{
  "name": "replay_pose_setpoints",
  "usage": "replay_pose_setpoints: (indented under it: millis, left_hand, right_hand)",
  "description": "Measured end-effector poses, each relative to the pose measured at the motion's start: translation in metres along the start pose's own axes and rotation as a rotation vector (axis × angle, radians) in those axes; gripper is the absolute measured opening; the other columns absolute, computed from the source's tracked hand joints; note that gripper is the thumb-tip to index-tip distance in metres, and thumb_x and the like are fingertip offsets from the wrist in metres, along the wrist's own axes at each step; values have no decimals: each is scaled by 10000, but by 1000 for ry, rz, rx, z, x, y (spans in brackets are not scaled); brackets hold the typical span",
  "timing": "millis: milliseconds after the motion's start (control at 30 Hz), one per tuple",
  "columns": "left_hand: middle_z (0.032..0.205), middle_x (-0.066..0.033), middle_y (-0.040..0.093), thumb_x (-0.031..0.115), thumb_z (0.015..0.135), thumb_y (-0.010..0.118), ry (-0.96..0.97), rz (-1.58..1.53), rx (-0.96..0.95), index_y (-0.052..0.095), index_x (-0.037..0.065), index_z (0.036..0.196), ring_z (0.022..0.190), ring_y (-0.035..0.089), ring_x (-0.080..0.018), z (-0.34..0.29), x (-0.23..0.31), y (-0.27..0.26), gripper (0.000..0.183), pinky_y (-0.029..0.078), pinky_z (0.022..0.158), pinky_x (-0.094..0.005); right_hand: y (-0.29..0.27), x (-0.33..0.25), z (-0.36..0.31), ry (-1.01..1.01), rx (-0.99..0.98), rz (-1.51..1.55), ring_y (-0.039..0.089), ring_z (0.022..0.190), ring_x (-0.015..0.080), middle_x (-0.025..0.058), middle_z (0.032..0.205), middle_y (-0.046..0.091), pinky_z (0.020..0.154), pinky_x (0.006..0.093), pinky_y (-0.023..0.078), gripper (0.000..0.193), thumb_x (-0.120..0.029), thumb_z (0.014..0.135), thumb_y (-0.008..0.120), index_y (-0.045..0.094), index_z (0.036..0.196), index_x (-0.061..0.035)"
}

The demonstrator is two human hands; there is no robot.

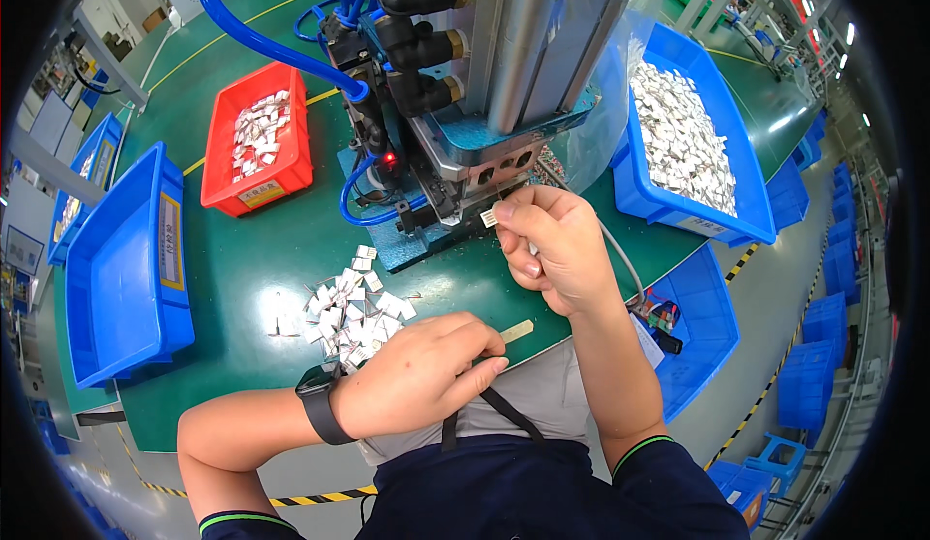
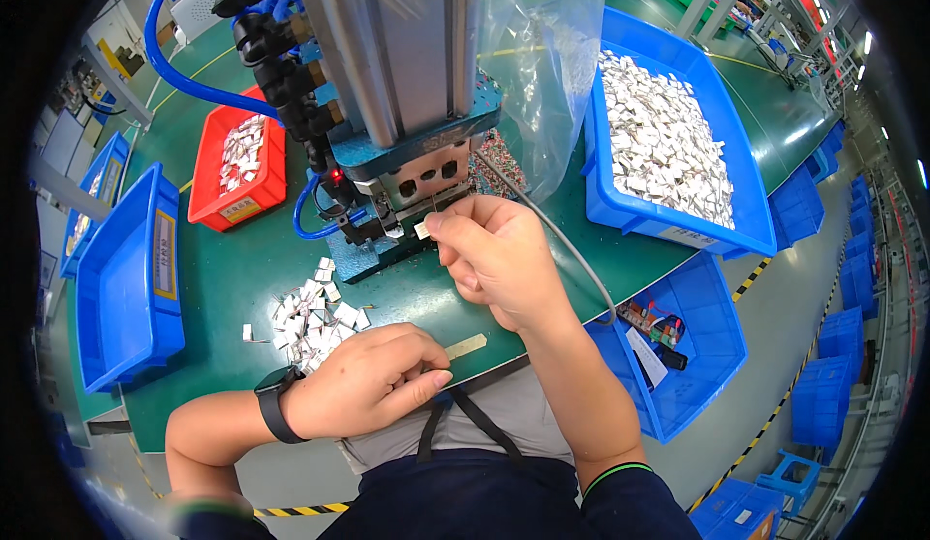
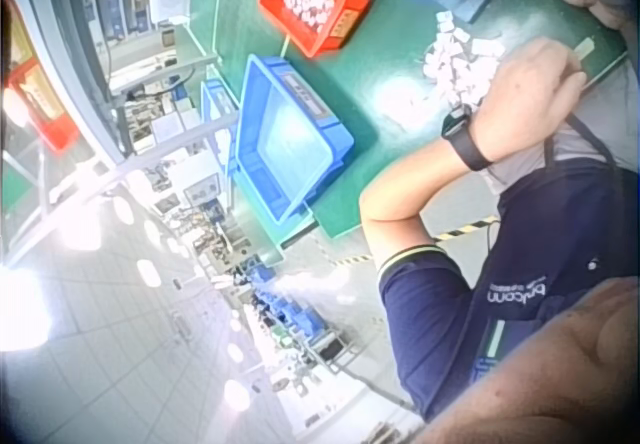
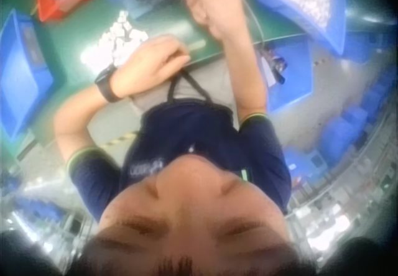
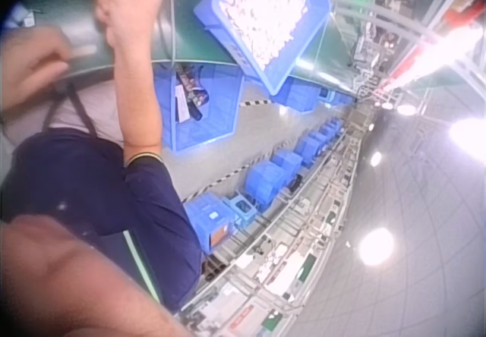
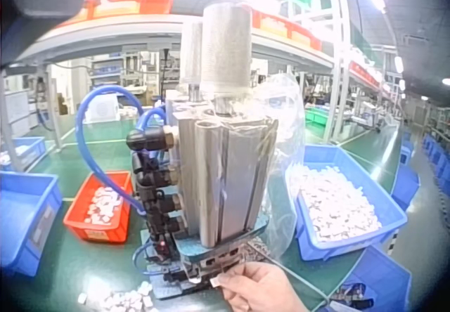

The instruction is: The person picks small white rectangular components from a pile on a green table and inserts them into a machine fixture. After the machine processes the item, the person removes the finished component and places it into a blue bin. The person repeats this cycle of picking, inserting, and binning throughout the video.

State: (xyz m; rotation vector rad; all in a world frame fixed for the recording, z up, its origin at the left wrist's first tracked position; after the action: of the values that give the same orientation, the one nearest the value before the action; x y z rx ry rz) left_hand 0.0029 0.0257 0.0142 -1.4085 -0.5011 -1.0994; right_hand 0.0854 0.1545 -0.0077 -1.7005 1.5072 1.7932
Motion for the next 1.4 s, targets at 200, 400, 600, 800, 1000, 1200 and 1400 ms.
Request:
replay_pose_setpoints:
  millis: [200, 400, 600, 800, 1000, 1200, 1400]
  left_hand:
    - [838, -96, 596, 129, 919, 667, -1, 3, 1, 618, 12, 976, 671, 608, -211, 0, 0, 1, 139, 502, 599, -321]
    - [847, -110, 599, 120, 910, 669, 8, -11, -14, 616, 12, 974, 730, 614, -242, 0, 3, -1, 136, 507, 645, -345]
    - [933, -173, 608, 68, 838, 678, -12, 631, -64, 599, -27, 975, 851, 587, -353, -7, 24, -36, 185, 496, 761, -420]
    - [1005, -218, 587, 56, 862, 613, -306, 1025, -3, 567, -91, 1066, 922, 579, -365, -13, -13, -64, 256, 494, 839, -410]
    - [994, -211, 584, -68, 765, 551, -360, 1031, -79, 559, -95, 1085, 935, 580, -362, -7, -12, -66, 321, 493, 833, -410]
    - [870, -171, 619, -57, 784, 590, -310, 943, 3, 624, -28, 1004, 838, 608, -354, -10, -5, -83, 224, 494, 792, -437]
    - [825, -140, 666, 2, 814, 706, -96, 643, 197, 640, -4, 907, 737, 643, -280, -2, 22, -93, 115, 520, 682, -375]
  right_hand:
    - [0, 0, 0, -1, -4, 10, 400, 421, 32, 36, 653, 575, 342, 207, 231, 148, -83, 864, 710, 586, 839, -5]
    - [2, -1, -1, -24, 3, 17, 404, 434, 31, 38, 662, 581, 353, 205, 238, 131, -85, 873, 694, 594, 866, -1]
    - [-8, 3, -6, -72, -25, 16, 408, 447, 30, 48, 694, 592, 367, 200, 243, 91, -61, 878, 670, 600, 912, -14]
    - [-8, 4, -7, -96, -45, -13, 415, 464, 22, 46, 713, 587, 377, 195, 264, 91, -54, 893, 660, 595, 944, -16]
    - [-6, 4, -7, -110, -63, -30, 420, 474, 18, 43, 719, 582, 384, 188, 275, 85, -57, 905, 654, 588, 943, -19]
    - [-6, 3, -7, -109, -82, -33, 420, 476, 18, 46, 723, 580, 388, 186, 277, 83, -57, 910, 645, 577, 945, -23]
    - [-3, 6, -7, 36, -105, 123, 449, 452, 58, 73, 720, 592, 351, 204, 259, 90, -69, 906, 635, 570, 941, -18]
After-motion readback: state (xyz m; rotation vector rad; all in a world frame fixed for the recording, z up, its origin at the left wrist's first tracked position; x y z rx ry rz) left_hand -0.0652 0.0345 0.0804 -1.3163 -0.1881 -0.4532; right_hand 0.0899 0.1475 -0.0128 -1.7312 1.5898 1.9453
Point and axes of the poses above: each hand's wrist, its own z-axis towards the middle knuckle, its own y-axis out of the palm, x = y × z, the point moved 7 cm from there along z, towards the middle knuckle
